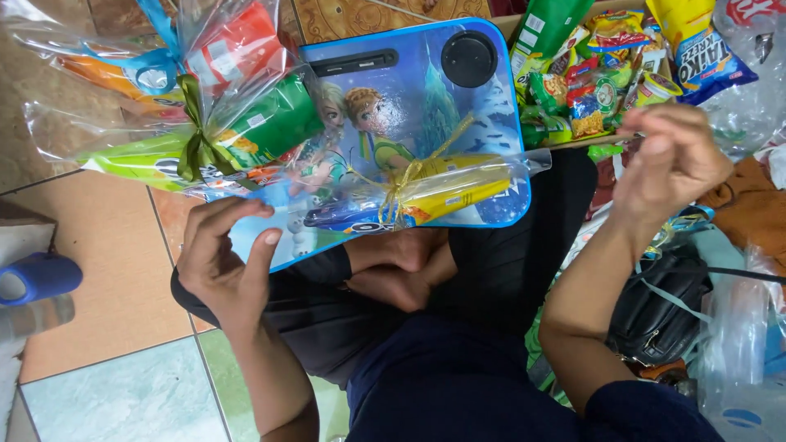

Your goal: Tying yellow ribbons around small plastic gift bags filled with snacks and arranging them on a lap desk.

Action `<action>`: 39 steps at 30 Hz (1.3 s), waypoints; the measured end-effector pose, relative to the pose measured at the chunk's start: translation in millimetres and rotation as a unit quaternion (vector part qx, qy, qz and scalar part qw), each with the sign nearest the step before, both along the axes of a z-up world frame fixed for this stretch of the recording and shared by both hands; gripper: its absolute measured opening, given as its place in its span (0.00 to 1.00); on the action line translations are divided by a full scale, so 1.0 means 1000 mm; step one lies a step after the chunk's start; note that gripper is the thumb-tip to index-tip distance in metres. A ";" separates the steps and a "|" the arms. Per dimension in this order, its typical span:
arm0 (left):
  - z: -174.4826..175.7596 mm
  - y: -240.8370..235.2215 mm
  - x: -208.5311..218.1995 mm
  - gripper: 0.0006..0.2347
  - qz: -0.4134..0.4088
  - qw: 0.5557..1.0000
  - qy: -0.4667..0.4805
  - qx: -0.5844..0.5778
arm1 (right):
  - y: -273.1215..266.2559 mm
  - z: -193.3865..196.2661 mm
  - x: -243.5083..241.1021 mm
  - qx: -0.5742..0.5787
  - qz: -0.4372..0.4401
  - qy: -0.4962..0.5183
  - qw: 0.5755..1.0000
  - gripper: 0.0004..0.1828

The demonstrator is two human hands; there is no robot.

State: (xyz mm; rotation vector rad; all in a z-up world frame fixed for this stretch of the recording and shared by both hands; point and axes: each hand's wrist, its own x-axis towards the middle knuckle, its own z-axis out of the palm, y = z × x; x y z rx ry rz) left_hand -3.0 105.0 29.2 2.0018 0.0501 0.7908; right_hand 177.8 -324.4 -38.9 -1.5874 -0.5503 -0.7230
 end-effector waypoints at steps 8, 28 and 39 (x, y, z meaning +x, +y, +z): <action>-0.068 -0.017 -0.027 0.19 -0.038 0.984 0.055 -0.163 | -0.085 -0.097 0.002 -0.380 -0.232 0.042 0.894 0.04; -0.108 -0.030 -0.039 0.19 -0.026 0.958 0.263 -0.113 | -0.165 -0.201 0.049 -0.426 -0.375 0.102 0.817 0.21; -0.097 -0.029 -0.039 0.15 -0.042 0.965 0.236 -0.110 | -0.224 -0.258 0.076 -0.532 -0.413 0.090 0.734 0.03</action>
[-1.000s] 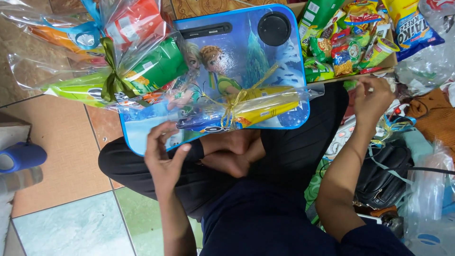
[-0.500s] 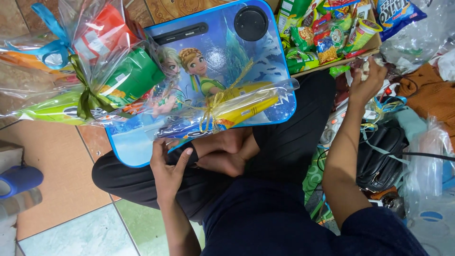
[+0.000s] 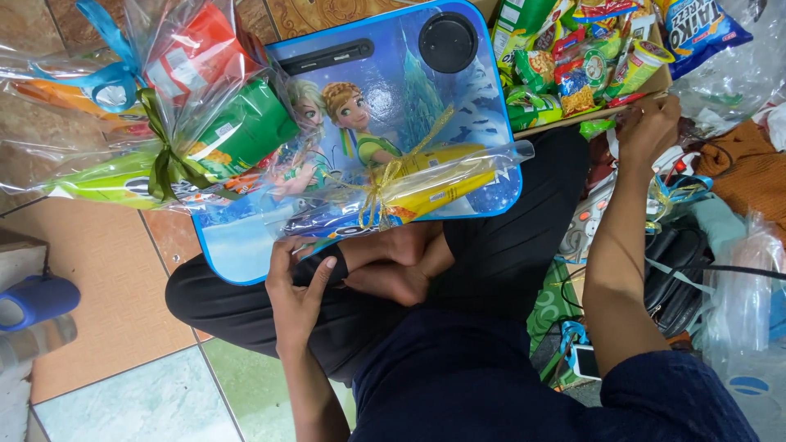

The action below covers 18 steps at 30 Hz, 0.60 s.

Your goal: Tying yellow ribbons around small plastic gift bags filled with snacks and arranging them on a lap desk.

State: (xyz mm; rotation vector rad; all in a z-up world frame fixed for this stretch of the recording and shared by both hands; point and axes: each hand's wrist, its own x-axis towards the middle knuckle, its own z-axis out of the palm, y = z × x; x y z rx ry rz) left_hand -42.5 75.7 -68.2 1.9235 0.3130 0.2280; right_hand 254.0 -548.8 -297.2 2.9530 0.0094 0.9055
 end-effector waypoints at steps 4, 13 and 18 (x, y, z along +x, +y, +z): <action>0.002 0.000 0.000 0.14 0.009 1.000 0.004 -0.009 | 0.008 0.009 -0.005 0.139 0.009 0.041 0.989 0.07; 0.021 -0.018 0.024 0.34 0.001 0.999 -0.026 -0.032 | 0.156 0.185 -0.078 0.625 0.164 0.118 0.754 0.01; 0.027 -0.033 0.026 0.30 0.080 0.992 -0.080 0.053 | 0.231 0.267 -0.117 0.549 0.232 0.175 0.783 0.08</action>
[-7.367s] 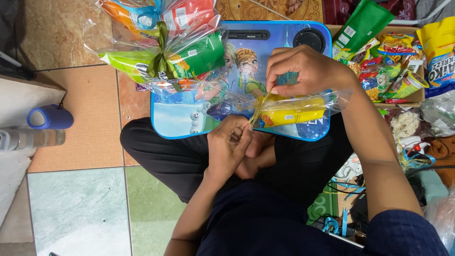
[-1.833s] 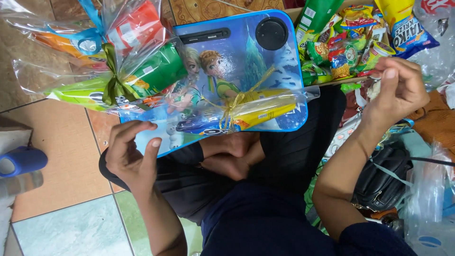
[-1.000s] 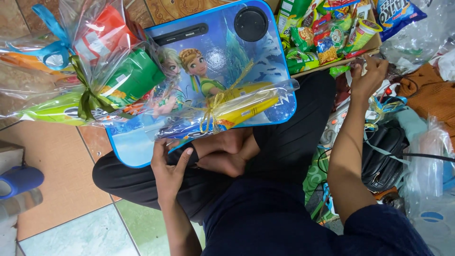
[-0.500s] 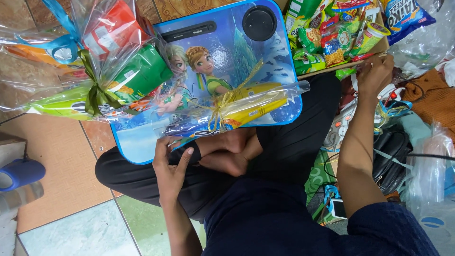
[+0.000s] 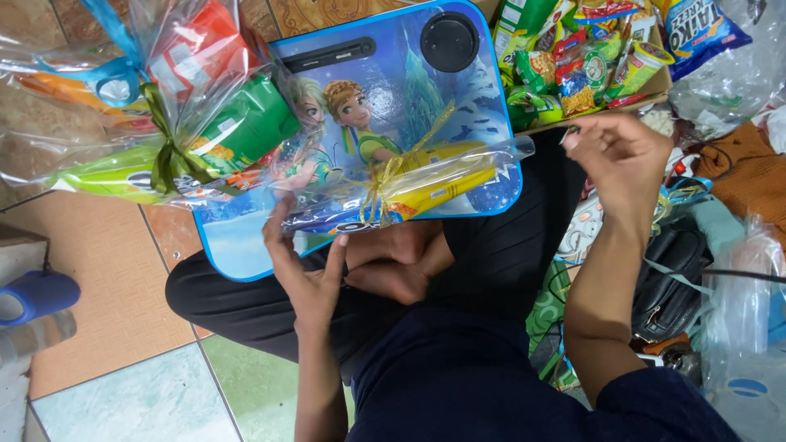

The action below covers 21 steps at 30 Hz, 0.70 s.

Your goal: Tying yellow ribbons around small plastic gift bags filled with snacks and arranging them on a lap desk.

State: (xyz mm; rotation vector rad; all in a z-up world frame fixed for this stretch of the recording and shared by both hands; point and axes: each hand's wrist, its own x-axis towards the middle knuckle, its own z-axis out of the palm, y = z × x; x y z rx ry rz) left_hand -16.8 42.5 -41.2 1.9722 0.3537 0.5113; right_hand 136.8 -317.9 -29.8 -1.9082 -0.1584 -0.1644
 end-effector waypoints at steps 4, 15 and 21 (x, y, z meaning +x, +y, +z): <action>-0.009 -0.008 -0.003 0.32 -0.013 0.998 -0.019 -0.057 | 0.032 0.017 -0.021 -0.028 0.063 -0.055 0.996 0.11; -0.003 -0.024 -0.005 0.29 0.112 0.966 -0.219 0.077 | 0.062 0.044 -0.066 -0.099 0.019 -0.140 0.985 0.10; -0.031 -0.004 0.029 0.52 -0.112 0.955 -0.268 0.058 | 0.088 0.008 -0.074 0.119 0.154 -0.059 0.979 0.08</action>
